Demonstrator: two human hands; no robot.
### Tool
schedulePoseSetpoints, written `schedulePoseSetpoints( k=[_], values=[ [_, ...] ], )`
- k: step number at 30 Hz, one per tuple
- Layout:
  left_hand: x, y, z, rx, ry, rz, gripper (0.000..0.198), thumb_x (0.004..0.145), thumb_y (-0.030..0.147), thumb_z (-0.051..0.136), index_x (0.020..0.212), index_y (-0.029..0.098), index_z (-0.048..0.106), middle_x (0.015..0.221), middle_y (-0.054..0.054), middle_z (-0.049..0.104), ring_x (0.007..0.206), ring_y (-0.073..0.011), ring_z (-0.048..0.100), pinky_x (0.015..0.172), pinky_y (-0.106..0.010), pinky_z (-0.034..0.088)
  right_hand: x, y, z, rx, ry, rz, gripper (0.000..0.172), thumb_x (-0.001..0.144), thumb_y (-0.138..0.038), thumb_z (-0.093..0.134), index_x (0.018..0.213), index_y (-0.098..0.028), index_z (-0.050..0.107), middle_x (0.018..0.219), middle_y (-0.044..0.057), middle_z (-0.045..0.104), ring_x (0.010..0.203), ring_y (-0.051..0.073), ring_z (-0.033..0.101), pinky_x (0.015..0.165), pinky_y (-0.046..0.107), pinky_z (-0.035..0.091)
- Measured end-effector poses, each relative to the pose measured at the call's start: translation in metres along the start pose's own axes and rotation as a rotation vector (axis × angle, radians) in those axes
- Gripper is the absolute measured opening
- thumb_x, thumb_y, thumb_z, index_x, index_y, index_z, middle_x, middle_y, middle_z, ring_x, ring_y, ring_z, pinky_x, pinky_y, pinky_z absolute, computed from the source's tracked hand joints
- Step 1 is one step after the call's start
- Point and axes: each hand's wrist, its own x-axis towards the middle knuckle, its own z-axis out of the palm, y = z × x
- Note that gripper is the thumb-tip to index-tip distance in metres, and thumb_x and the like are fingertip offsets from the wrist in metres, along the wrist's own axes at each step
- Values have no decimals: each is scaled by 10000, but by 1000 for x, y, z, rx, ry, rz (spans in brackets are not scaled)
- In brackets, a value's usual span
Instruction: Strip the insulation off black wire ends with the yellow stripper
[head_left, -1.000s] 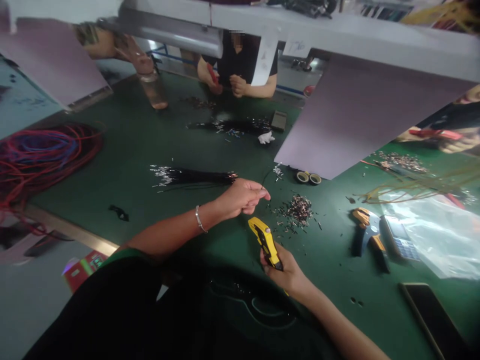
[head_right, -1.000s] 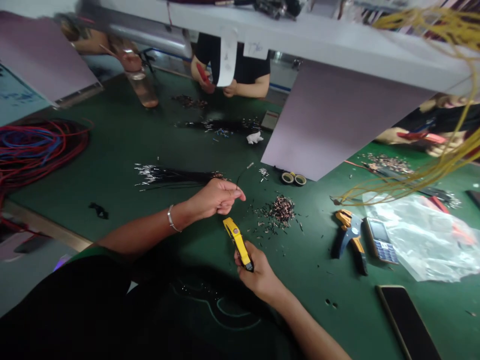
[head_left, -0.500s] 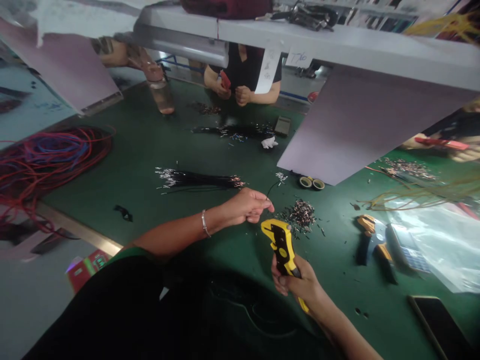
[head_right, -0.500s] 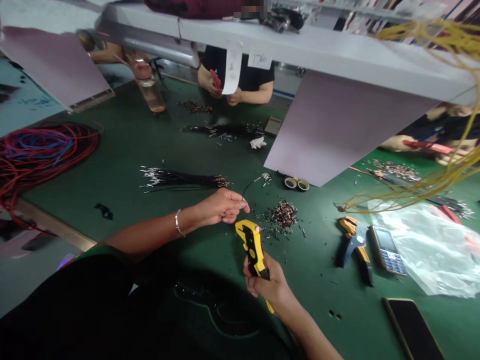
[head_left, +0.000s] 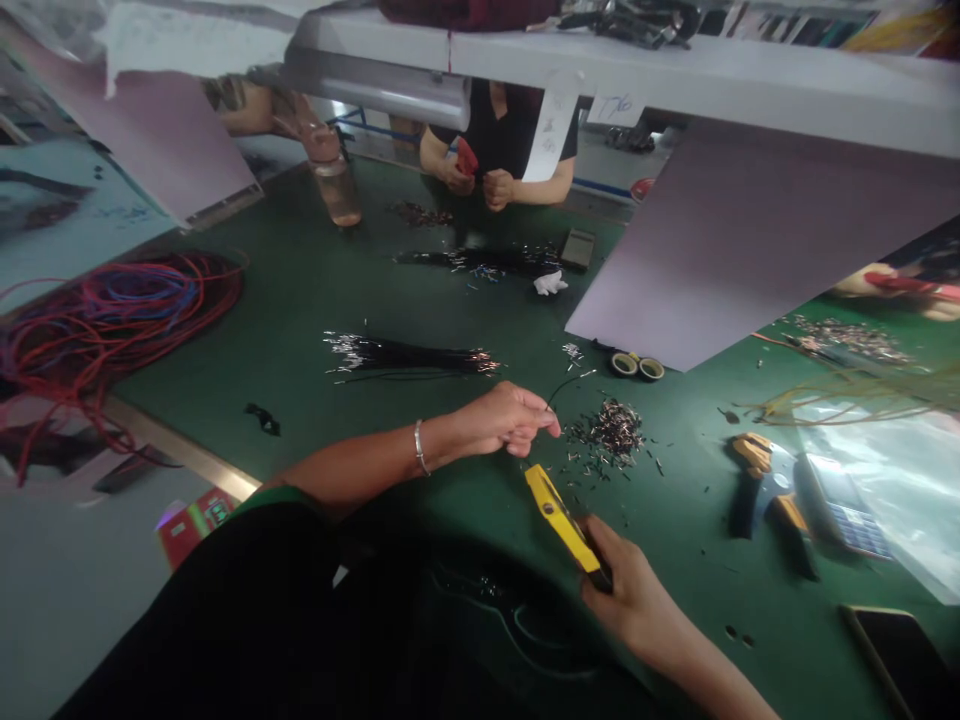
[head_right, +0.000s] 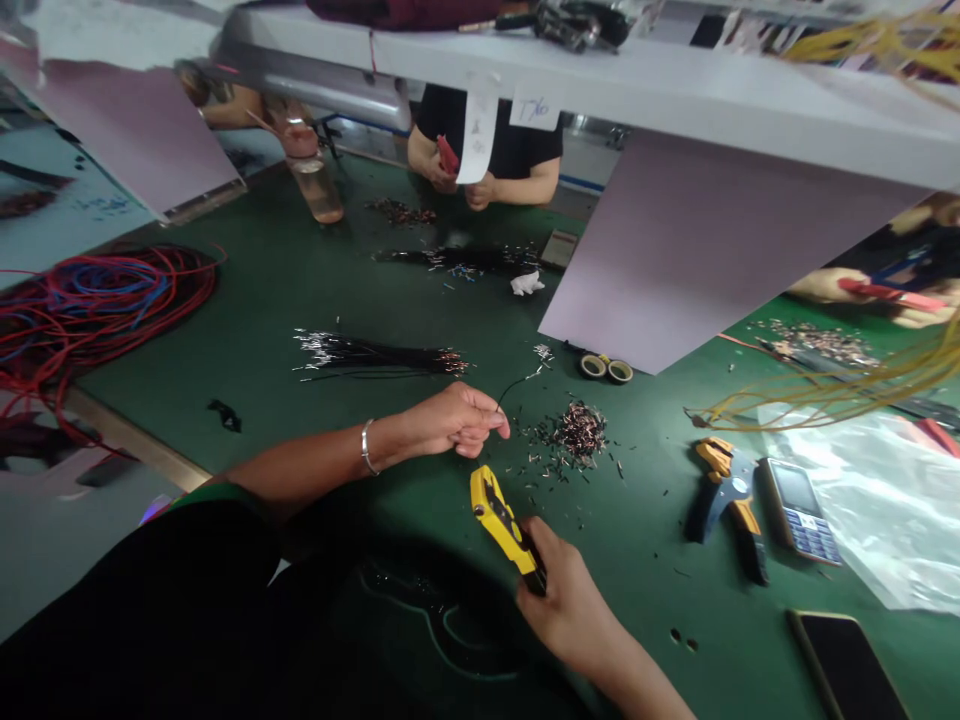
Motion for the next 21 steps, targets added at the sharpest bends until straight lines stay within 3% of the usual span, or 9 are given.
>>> schedulePoseSetpoints(
  k=[4, 10, 14, 21],
  values=[
    [3, -4, -2, 11, 3, -7, 208, 880, 145, 601, 685, 93, 654, 391, 95, 256, 351, -28, 224, 387, -198, 272, -1, 2, 2, -54, 14, -39, 235, 581, -103, 508, 793, -206, 497, 669, -18, 506, 586, 145, 424, 558, 278, 317],
    [3, 0, -5, 38, 8, -15, 201, 875, 168, 618, 693, 89, 651, 404, 89, 282, 349, -26, 259, 384, -191, 260, 2, 0, 10, 419, -247, 178, 233, 606, -173, 467, 837, -192, 482, 689, -24, 483, 505, 111, 417, 480, 254, 318],
    [2, 1, -2, 89, 68, -1, 202, 875, 137, 604, 682, 94, 649, 382, 91, 285, 330, -23, 255, 372, -191, 257, 8, -6, 10, 229, -141, 56, 153, 636, -137, 508, 775, -187, 471, 707, -17, 487, 635, 128, 439, 586, 259, 351],
    [6, 4, -1, 153, 105, 50, 198, 854, 130, 612, 664, 105, 660, 370, 84, 295, 326, -18, 254, 362, -186, 253, 15, -13, 5, 0, -102, -28, 214, 607, -63, 467, 726, -213, 371, 671, -43, 422, 593, 109, 360, 546, 250, 265]
  ],
)
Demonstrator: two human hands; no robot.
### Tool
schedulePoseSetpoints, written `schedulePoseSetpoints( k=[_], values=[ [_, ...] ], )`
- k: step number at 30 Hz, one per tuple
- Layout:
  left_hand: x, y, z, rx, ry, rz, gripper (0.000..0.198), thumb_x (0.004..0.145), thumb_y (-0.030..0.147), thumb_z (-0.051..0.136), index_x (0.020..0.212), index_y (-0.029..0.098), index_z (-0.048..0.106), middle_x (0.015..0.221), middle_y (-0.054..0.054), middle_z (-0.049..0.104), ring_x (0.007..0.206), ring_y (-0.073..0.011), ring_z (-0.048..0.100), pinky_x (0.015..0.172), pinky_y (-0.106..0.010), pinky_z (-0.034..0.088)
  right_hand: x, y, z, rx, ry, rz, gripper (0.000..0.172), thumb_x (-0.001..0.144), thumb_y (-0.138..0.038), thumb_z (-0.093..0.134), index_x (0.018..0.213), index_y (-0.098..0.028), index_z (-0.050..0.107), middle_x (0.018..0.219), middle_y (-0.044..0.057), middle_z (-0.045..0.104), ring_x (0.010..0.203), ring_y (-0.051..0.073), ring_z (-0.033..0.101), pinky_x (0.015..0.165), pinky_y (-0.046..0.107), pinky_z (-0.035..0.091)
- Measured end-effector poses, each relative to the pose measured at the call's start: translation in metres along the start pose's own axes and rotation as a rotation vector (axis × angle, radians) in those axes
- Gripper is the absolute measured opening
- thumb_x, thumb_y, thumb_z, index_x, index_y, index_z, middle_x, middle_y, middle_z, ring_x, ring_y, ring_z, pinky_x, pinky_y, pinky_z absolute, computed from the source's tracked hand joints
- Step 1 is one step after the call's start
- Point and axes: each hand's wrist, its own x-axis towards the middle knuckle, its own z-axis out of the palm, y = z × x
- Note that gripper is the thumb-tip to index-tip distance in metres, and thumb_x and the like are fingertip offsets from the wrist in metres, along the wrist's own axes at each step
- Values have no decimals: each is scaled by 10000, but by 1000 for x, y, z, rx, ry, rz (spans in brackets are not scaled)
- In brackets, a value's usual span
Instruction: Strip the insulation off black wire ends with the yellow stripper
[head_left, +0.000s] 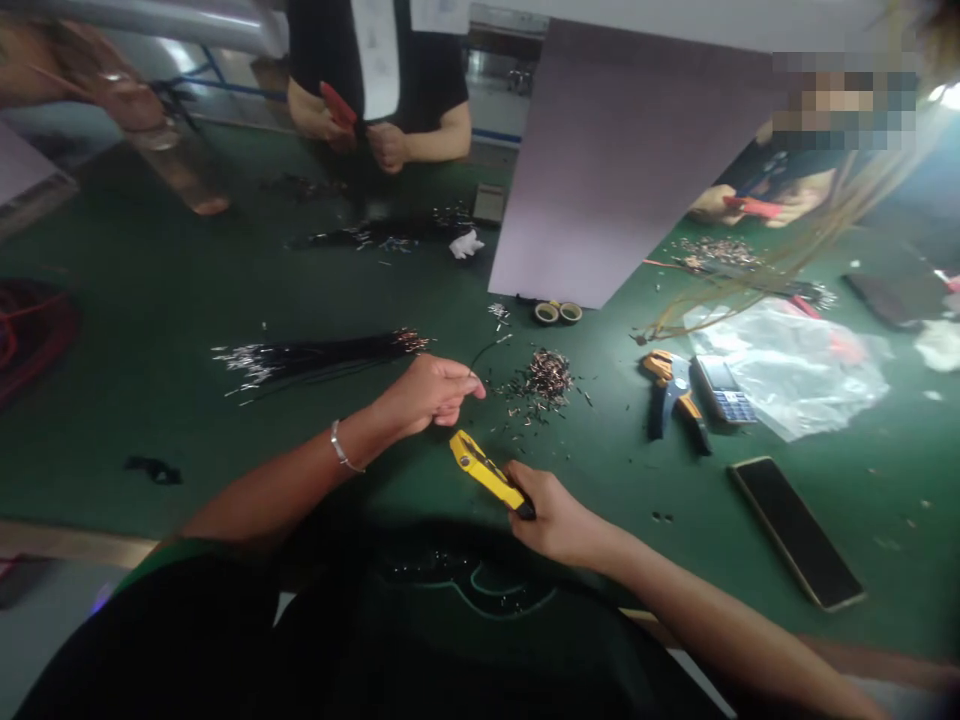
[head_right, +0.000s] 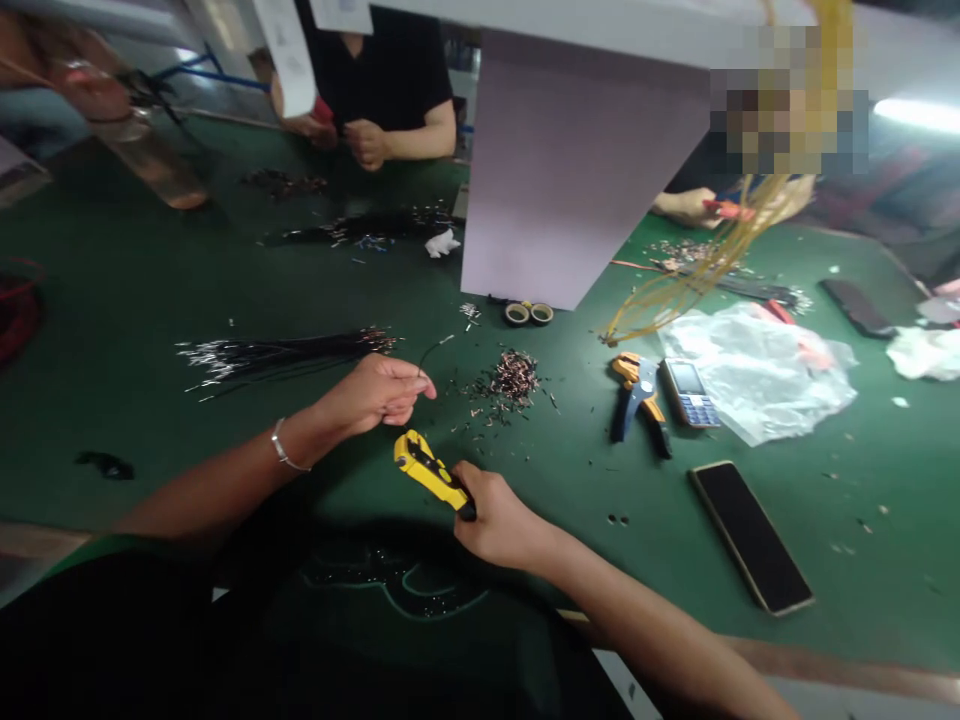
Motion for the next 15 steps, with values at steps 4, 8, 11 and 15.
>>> schedulePoseSetpoints(
  k=[4, 8, 11, 15],
  values=[
    [0, 2, 0, 3, -5, -12, 188, 853, 146, 620, 675, 104, 666, 371, 80, 303, 328, -18, 268, 367, -189, 263, -3, -1, -6, -73, 7, 0, 269, 585, -46, 478, 771, -213, 378, 709, -37, 443, 600, 111, 370, 558, 254, 267],
    [0, 2, 2, -11, -21, -51, 184, 841, 168, 649, 669, 102, 664, 367, 79, 308, 330, -15, 272, 370, -186, 269, -9, 2, -11, 1, -7, 7, 254, 589, -44, 466, 767, -211, 394, 694, -40, 434, 606, 112, 371, 550, 244, 275],
    [0, -1, 4, -19, -39, -68, 187, 840, 170, 652, 666, 102, 666, 359, 81, 307, 327, -15, 266, 371, -187, 277, -12, 4, -14, -43, 7, 10, 253, 582, -51, 477, 767, -207, 402, 699, -37, 437, 603, 111, 368, 553, 248, 269],
    [2, -5, 4, -13, -40, -78, 203, 848, 153, 632, 654, 103, 665, 351, 80, 300, 318, -15, 262, 369, -190, 273, -12, 4, -15, -107, -5, -2, 267, 567, -49, 484, 745, -215, 373, 684, -41, 429, 579, 107, 348, 547, 250, 262]
  ],
)
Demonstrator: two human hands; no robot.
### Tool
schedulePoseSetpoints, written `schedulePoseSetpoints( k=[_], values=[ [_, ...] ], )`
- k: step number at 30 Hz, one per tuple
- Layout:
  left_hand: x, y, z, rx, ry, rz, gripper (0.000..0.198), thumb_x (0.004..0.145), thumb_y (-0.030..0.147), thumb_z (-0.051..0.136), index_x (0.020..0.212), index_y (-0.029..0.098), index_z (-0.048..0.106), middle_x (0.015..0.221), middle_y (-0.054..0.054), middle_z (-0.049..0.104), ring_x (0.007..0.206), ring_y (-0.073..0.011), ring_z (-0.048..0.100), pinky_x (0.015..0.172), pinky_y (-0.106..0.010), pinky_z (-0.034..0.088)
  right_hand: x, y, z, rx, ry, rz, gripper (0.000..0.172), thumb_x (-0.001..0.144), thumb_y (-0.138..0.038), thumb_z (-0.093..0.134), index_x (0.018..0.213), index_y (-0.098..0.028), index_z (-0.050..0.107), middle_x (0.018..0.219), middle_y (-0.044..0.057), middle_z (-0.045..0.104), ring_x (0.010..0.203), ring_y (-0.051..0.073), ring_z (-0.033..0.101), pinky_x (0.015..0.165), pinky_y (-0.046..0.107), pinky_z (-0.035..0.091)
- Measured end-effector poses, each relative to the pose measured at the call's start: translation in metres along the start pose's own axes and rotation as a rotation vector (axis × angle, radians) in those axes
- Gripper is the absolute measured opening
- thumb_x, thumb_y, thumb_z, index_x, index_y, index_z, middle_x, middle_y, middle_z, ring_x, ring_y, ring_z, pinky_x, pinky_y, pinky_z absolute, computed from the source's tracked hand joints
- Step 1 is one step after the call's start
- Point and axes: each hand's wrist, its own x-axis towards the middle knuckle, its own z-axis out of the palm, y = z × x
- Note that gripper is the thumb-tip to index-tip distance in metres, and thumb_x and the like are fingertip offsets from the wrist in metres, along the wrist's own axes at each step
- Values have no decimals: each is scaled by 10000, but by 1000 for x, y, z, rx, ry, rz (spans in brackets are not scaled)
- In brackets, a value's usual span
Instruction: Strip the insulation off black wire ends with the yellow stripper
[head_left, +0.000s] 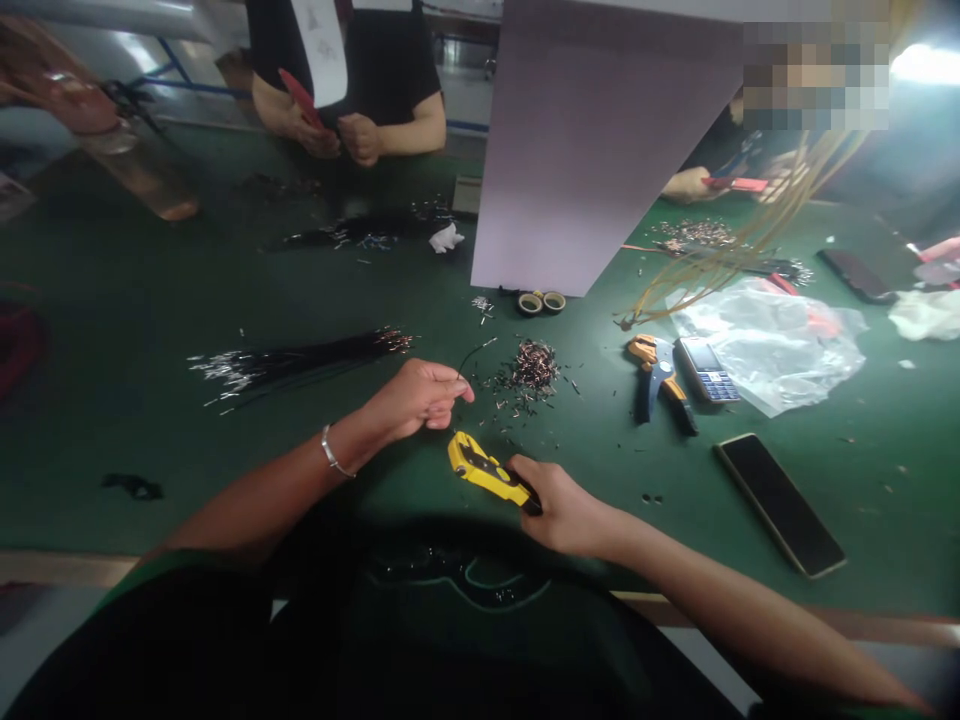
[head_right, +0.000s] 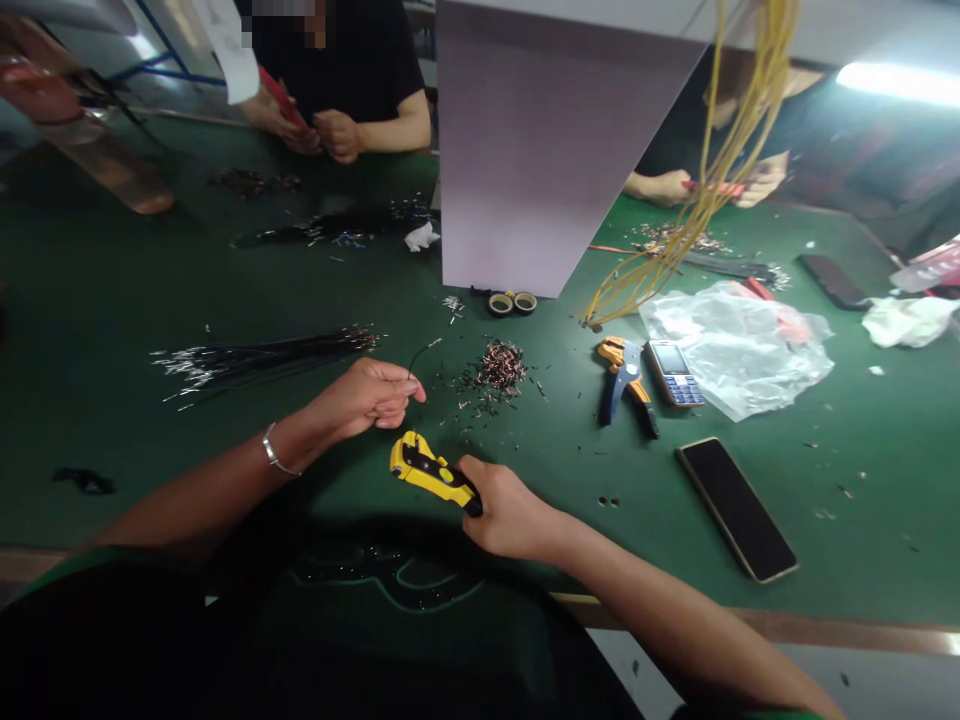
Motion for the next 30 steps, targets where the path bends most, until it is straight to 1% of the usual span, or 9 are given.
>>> schedulePoseSetpoints(
  k=[3, 5, 7, 10, 13, 17, 21, 25, 30],
  values=[
    [2, -2, -1, 3, 0, 10, 194, 849, 151, 629, 667, 97, 666, 359, 78, 309, 323, -18, 265, 367, -188, 272, 2, 1, 3, 78, 14, -5, 245, 565, -48, 477, 714, -215, 377, 654, -48, 423, 567, 103, 347, 529, 247, 258],
    [3, -1, -3, -2, 6, 22, 181, 845, 161, 641, 679, 93, 665, 367, 79, 312, 329, -19, 267, 367, -186, 267, 4, 1, 6, 193, 13, 13, 215, 564, -51, 481, 708, -202, 426, 657, -42, 451, 585, 105, 378, 530, 241, 277],
    [3, 0, -5, -10, 9, 32, 178, 847, 168, 647, 688, 91, 663, 376, 84, 305, 335, -17, 260, 370, -185, 262, 5, 2, 10, 429, -53, 88, 205, 572, -73, 495, 743, -186, 488, 664, -38, 482, 574, 100, 414, 513, 231, 305],
    [3, 1, -9, -26, 1, 38, 181, 858, 164, 635, 695, 91, 660, 392, 88, 295, 346, -15, 251, 382, -187, 254, 6, 3, 14, 907, -203, 252, 213, 579, -136, 542, 788, -174, 522, 639, -41, 504, 466, 80, 415, 436, 225, 313],
    [3, -1, -13, -51, -34, 40, 190, 873, 157, 613, 700, 93, 661, 402, 87, 295, 353, -16, 247, 396, -196, 250, 5, 3, 14, 1151, -202, 293, 200, 573, -132, 587, 764, -165, 534, 611, -36, 511, 430, 70, 404, 406, 221, 297],
    [4, -3, -16, -96, -96, 79, 189, 892, 158, 588, 739, 90, 675, 424, 86, 297, 369, -17, 238, 417, -203, 256, 2, -1, 11, 1230, -92, 252, 258, 578, -110, 620, 827, -155, 570, 654, -18, 534, 453, 74, 420, 410, 222, 295],
    [5, -1, -19, -125, -86, 89, 195, 899, 150, 576, 741, 89, 672, 427, 89, 289, 373, -17, 220, 416, -196, 246, 0, -5, 9, 1229, -90, 261, 274, 576, -109, 607, 844, -160, 576, 667, -15, 538, 462, 78, 425, 413, 226, 310],
    [3, 0, -15, -120, -94, 44, 217, 902, 144, 576, 706, 95, 656, 409, 91, 272, 359, -17, 208, 408, -198, 237, -4, -2, 9, 1115, -110, 297, 291, 543, -80, 573, 824, -155, 578, 660, -9, 551, 459, 89, 453, 407, 227, 317],
    [2, -3, -11, -141, -90, 54, 222, 895, 130, 581, 691, 87, 659, 409, 83, 281, 363, -19, 220, 414, -209, 244, 0, -1, 8, 1154, -5, 305, 289, 558, -102, 600, 842, -154, 585, 651, -7, 548, 439, 88, 433, 401, 239, 314]
  ],
)
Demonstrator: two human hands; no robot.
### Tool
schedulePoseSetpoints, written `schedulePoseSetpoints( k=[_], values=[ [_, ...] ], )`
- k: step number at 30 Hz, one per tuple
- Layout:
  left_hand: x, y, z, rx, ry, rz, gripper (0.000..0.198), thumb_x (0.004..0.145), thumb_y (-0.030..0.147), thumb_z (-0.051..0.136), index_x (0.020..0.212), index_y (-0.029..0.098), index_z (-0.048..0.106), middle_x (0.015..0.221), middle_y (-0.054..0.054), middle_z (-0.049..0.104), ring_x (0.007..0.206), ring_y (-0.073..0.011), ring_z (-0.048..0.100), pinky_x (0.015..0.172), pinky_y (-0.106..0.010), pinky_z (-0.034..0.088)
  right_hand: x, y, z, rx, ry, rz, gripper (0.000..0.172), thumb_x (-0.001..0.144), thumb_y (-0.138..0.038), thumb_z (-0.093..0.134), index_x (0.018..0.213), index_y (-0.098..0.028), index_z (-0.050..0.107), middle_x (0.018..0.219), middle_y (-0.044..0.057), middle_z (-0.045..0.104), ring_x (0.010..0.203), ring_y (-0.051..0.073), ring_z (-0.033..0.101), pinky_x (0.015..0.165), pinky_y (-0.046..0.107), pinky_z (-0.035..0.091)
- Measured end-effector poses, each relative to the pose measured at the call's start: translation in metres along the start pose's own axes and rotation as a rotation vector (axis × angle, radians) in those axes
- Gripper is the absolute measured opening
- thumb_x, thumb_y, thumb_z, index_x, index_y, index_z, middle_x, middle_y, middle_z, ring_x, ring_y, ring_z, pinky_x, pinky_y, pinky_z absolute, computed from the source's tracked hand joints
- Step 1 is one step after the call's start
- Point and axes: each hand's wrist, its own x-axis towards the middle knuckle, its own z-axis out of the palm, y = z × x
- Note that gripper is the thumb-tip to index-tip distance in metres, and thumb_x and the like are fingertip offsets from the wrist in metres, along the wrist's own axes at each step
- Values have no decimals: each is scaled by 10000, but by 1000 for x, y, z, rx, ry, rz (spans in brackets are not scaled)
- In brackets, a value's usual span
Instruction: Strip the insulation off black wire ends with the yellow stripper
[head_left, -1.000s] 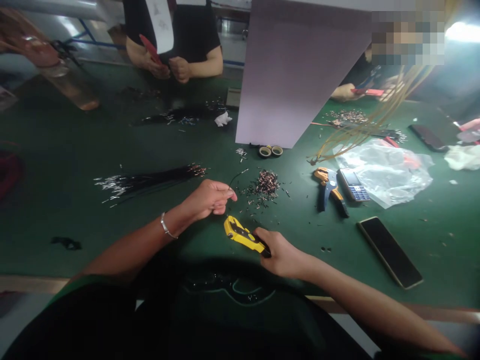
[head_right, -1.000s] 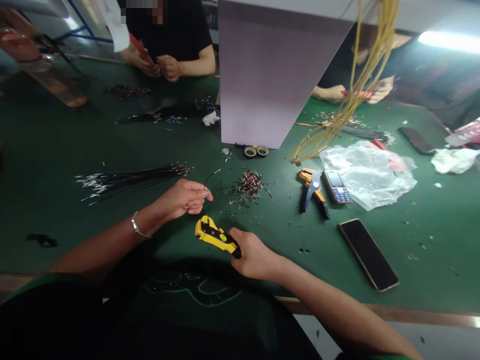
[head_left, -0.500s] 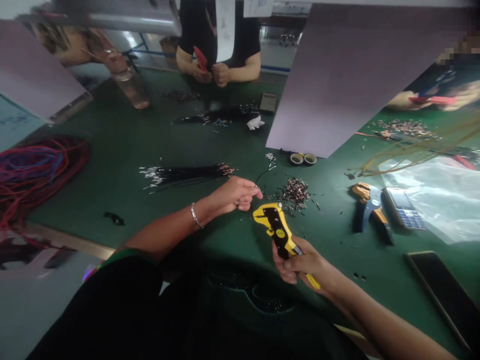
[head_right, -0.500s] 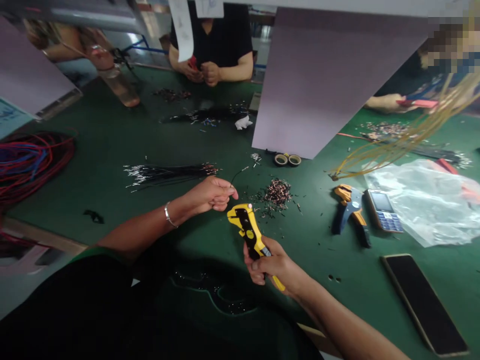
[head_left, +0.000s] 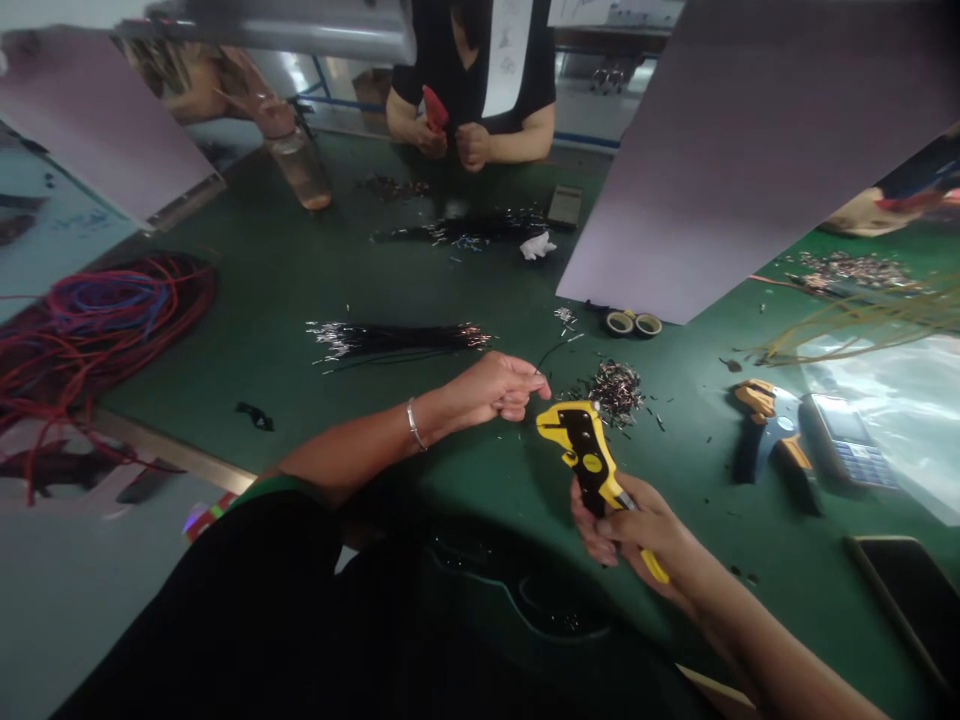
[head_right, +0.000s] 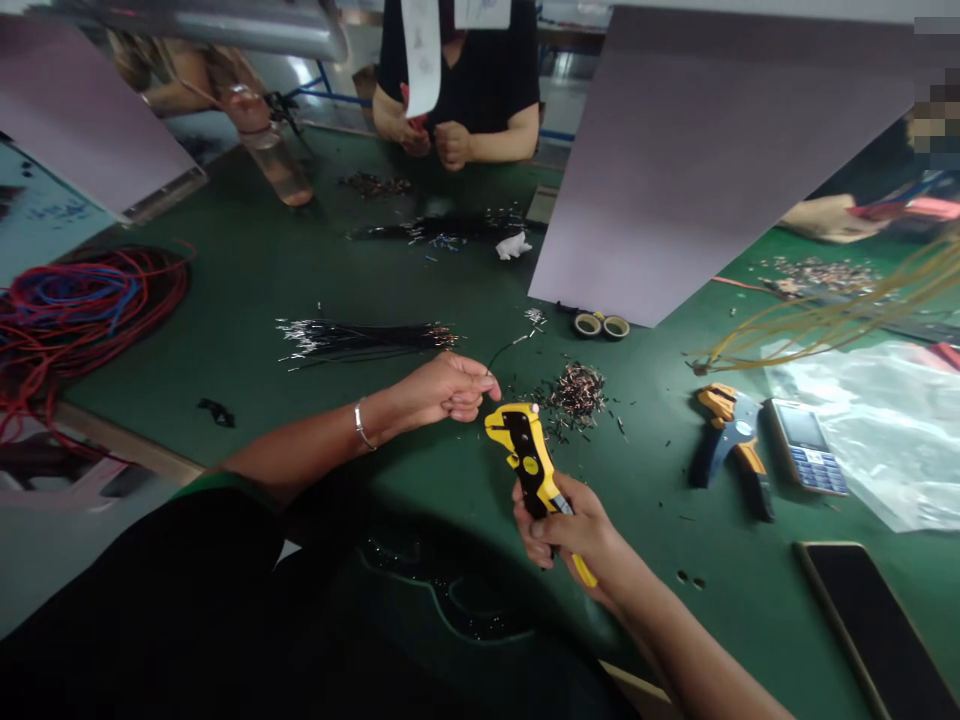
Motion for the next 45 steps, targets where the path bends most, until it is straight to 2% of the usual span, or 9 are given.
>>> schedulePoseSetpoints(
  k=[6, 9, 12, 14, 17, 21, 29, 38, 45],
  values=[
    [3, 0, -7, -17, 3, 11, 217, 883, 220, 632, 698, 114, 669, 421, 83, 269, 382, -22, 203, 411, -212, 230, -1, -3, 4, -15, -78, 24, 287, 556, -105, 585, 839, -155, 580, 647, -14, 532, 455, 87, 430, 415, 232, 319],
    [2, -1, -4, -19, -14, -33, 228, 870, 227, 651, 667, 124, 664, 406, 82, 256, 376, -25, 192, 407, -230, 218, -10, -6, 6, -209, -80, 63, 316, 541, -94, 541, 848, -162, 576, 649, -19, 519, 474, 94, 439, 412, 224, 314],
    [0, -1, 1, -4, -15, -58, 232, 853, 230, 672, 645, 127, 660, 400, 81, 249, 370, -24, 180, 403, -242, 200, -16, -9, 14, -466, -30, -4, 284, 537, -99, 537, 809, -165, 583, 682, -2, 536, 569, 113, 464, 464, 227, 349],
    [-1, -1, 2, 0, -17, -53, 231, 850, 229, 673, 642, 129, 661, 399, 81, 247, 370, -25, 176, 403, -244, 197, -17, -10, 16, -517, 3, -34, 270, 523, -104, 535, 782, -165, 581, 659, -7, 528, 564, 112, 458, 461, 224, 346],
    [-1, -1, 3, -7, -24, -42, 231, 855, 217, 664, 640, 130, 662, 397, 80, 248, 373, -26, 178, 406, -246, 212, -15, -5, 10, -349, 21, 45, 315, 517, -128, 526, 827, -168, 570, 633, -30, 510, 469, 92, 434, 402, 221, 315],
    [1, -1, 0, 6, -1, -32, 237, 861, 231, 666, 645, 134, 650, 408, 85, 239, 375, -24, 178, 405, -243, 226, -11, 8, 3, -126, -1, 41, 305, 529, -117, 532, 828, -165, 561, 624, -34, 525, 435, 82, 435, 399, 223, 329],
    [-1, 0, 1, -40, 19, -31, 286, 932, 150, 533, 668, 109, 636, 394, 85, 251, 364, -22, 176, 408, -207, 261, -6, 12, -5, -88, -18, 26, 306, 527, -82, 561, 823, -153, 586, 625, -27, 538, 433, 83, 447, 394, 220, 326],
    [1, 9, -10, -110, 52, 105, 206, 942, 121, 478, 799, 83, 622, 450, 48, 436, 411, -68, 415, 598, -290, 481, 2, 15, 4, -7, -37, -74, 270, 580, -76, 604, 835, -163, 583, 684, -12, 553, 467, 87, 449, 426, 241, 343],
    [-5, 23, -12, -30, 127, 180, 172, 929, 141, 490, 842, 72, 621, 625, -53, 638, 598, -150, 647, 750, -383, 531, 10, 23, 0, 6, -67, -168, 250, 625, -101, 643, 857, -166, 576, 678, -11, 547, 470, 93, 451, 430, 248, 340]
  ],
)
